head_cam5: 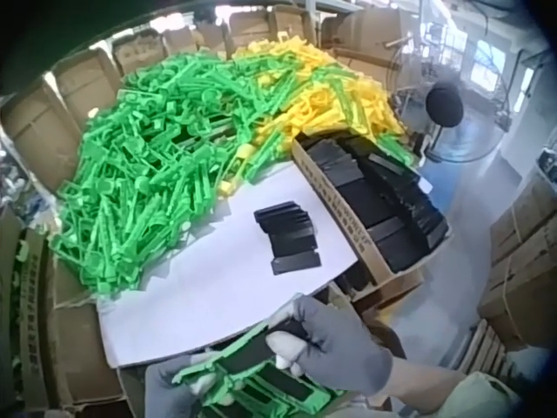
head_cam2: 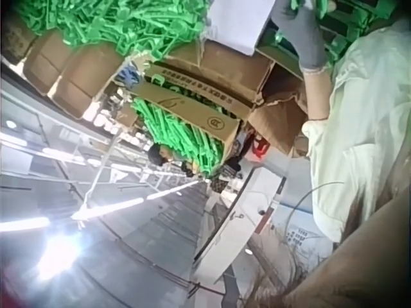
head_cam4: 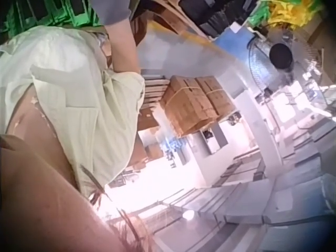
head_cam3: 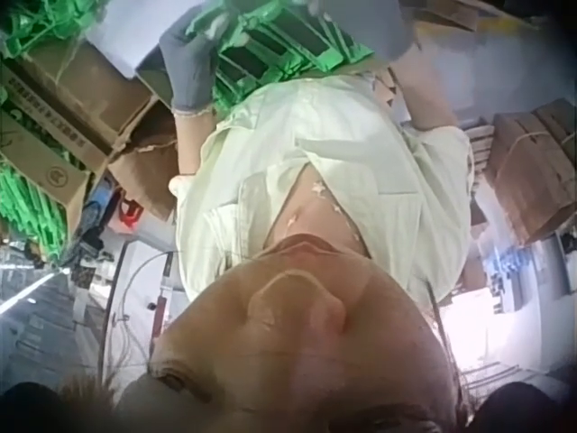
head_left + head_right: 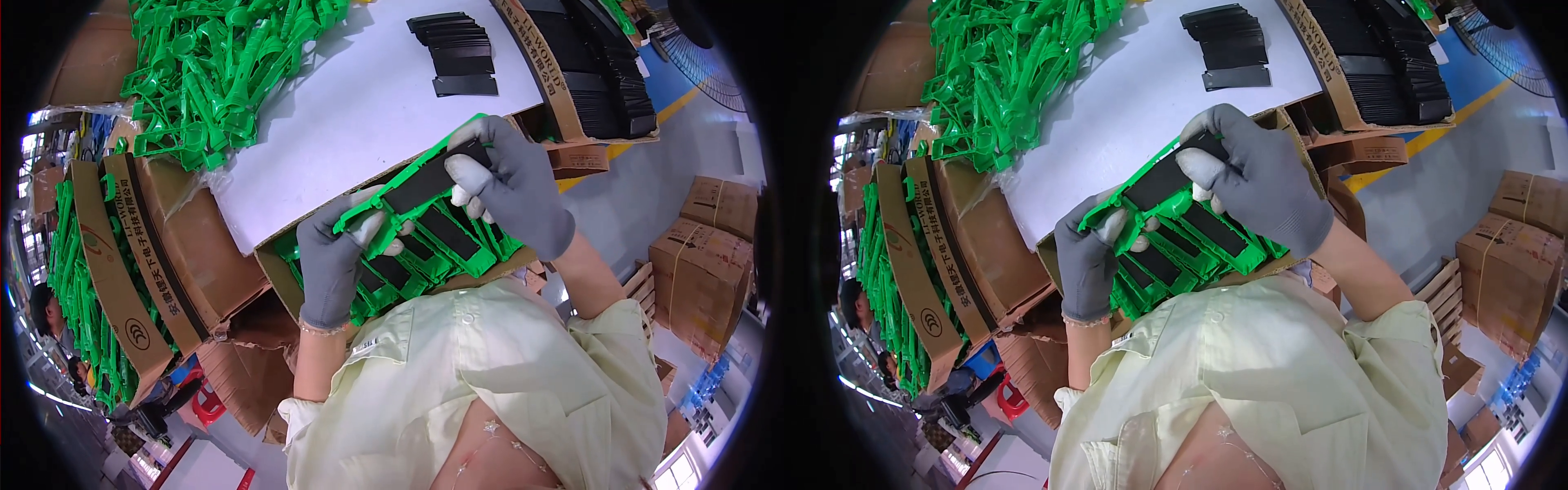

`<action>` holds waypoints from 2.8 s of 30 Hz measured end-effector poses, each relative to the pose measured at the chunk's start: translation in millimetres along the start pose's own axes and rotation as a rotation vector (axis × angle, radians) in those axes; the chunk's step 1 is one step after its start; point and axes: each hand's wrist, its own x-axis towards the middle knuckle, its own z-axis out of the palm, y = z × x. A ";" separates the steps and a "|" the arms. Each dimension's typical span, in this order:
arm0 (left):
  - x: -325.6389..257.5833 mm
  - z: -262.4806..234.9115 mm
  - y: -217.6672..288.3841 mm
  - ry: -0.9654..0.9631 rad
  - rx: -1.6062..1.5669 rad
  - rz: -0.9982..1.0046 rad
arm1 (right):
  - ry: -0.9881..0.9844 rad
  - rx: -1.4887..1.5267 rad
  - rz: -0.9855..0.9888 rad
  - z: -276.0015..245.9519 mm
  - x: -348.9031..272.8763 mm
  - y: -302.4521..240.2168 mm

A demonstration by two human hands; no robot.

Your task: Manually inserting black components into green plastic fixture housings and placing the completed units into a cardboard box.

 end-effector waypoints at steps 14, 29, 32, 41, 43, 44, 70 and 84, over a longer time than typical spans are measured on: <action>-1.0 8.5 2.4 0.032 -0.046 -0.021 | 0.046 -0.042 -0.073 1.1 -5.9 3.0; -6.5 8.3 1.2 0.057 0.062 -0.041 | 0.512 -0.612 -0.598 -5.5 8.7 15.0; -10.7 -5.1 -1.7 -0.008 0.178 -0.047 | -0.217 -0.100 -0.016 -13.4 4.5 34.1; -27.8 -63.0 42.8 -0.029 0.371 -0.151 | -0.324 -0.411 0.028 10.8 -8.7 44.9; -41.2 -99.4 74.9 0.109 0.570 -0.248 | -0.216 -0.155 0.136 8.3 -5.3 33.2; -43.4 -119.7 82.3 0.047 0.625 -0.282 | -0.140 -0.255 -0.033 -1.0 0.0 41.7; 249.1 -129.1 81.3 0.395 1.702 0.459 | 0.241 -1.151 -0.299 -80.7 114.0 76.9; 108.3 -101.2 62.5 0.364 1.556 0.363 | 0.242 -1.093 -0.304 -81.4 106.3 78.6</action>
